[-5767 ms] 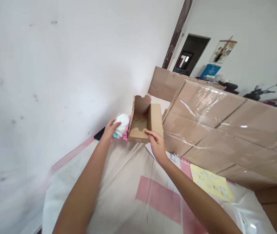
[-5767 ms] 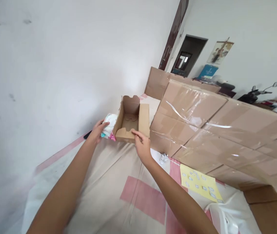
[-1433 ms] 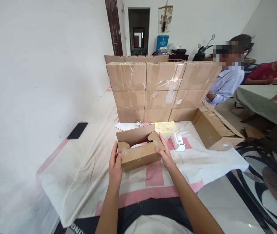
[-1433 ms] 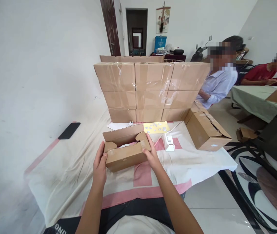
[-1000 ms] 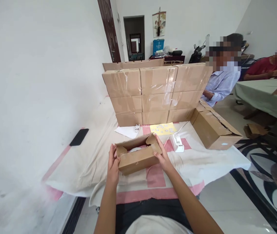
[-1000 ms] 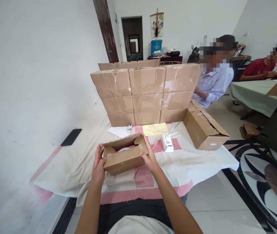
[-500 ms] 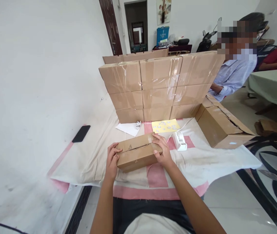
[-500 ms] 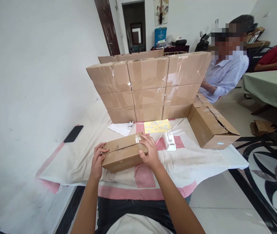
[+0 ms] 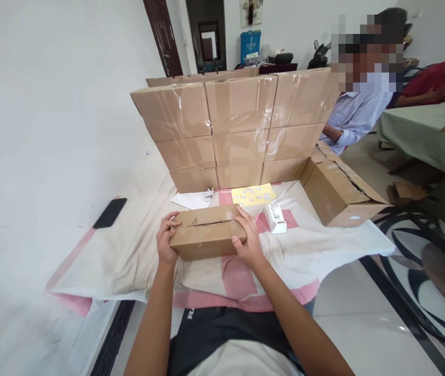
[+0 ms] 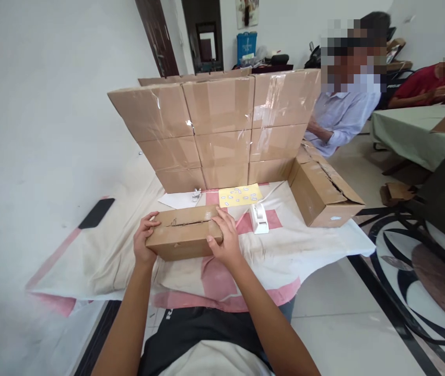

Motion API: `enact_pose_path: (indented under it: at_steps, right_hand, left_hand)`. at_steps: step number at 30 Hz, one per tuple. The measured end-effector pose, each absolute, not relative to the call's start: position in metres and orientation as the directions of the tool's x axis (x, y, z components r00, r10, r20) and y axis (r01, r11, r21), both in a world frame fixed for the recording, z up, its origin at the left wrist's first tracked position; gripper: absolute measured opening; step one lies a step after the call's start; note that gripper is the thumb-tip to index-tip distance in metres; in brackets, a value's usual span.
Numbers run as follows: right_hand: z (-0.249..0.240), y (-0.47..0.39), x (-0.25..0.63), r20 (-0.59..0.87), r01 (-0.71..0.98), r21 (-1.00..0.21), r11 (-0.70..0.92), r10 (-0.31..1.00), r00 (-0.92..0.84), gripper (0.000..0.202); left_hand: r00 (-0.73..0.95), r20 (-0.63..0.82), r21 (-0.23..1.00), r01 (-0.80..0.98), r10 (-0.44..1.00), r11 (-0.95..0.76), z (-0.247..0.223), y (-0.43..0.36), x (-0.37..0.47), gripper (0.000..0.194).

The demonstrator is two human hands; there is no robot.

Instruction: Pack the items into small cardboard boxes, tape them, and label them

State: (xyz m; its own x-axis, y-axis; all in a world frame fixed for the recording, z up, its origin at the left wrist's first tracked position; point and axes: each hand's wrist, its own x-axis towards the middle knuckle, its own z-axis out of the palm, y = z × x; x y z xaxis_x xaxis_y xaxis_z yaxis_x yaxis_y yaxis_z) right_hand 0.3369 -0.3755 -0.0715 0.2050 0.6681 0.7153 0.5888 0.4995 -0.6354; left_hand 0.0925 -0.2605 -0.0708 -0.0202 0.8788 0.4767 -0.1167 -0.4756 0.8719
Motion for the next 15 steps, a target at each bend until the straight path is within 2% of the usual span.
enact_pose_path:
  at_steps: [3, 6, 8, 9, 12, 15]
  right_hand:
    - [-0.077, -0.397, 0.353, 0.678, 0.602, -0.656, 0.455, 0.705, 0.207, 0.047]
    - [-0.083, -0.415, 0.384, 0.642, 0.601, -0.746, 0.287, 0.548, 0.535, 0.037]
    - [-0.087, -0.420, 0.411, 0.534, 0.522, -0.839, 0.155, 0.422, 0.733, 0.033]
    - [-0.088, -0.421, 0.424, 0.484, 0.484, -0.868, 0.109, 0.404, 0.776, 0.033]
    - [-0.092, -0.418, 0.458, 0.327, 0.369, -0.929, 0.017, 0.504, 0.800, 0.031]
    - [-0.094, -0.413, 0.473, 0.196, 0.268, -0.963, -0.027, 0.611, 0.767, 0.037]
  left_hand:
    - [-0.017, 0.483, 0.863, -0.158, 0.875, -0.479, -0.072, -0.256, 0.094, 0.021]
    - [-0.033, 0.494, 0.850, -0.191, 0.869, -0.491, -0.074, -0.259, 0.094, 0.021]
    - [-0.047, 0.499, 0.842, -0.207, 0.865, -0.497, -0.076, -0.261, 0.095, 0.021]
    - [-0.054, 0.502, 0.839, -0.213, 0.863, -0.501, -0.076, -0.261, 0.096, 0.022]
    - [-0.062, 0.511, 0.830, -0.223, 0.857, -0.511, -0.078, -0.259, 0.098, 0.022]
    - [-0.062, 0.523, 0.822, -0.227, 0.850, -0.522, -0.078, -0.258, 0.099, 0.022]
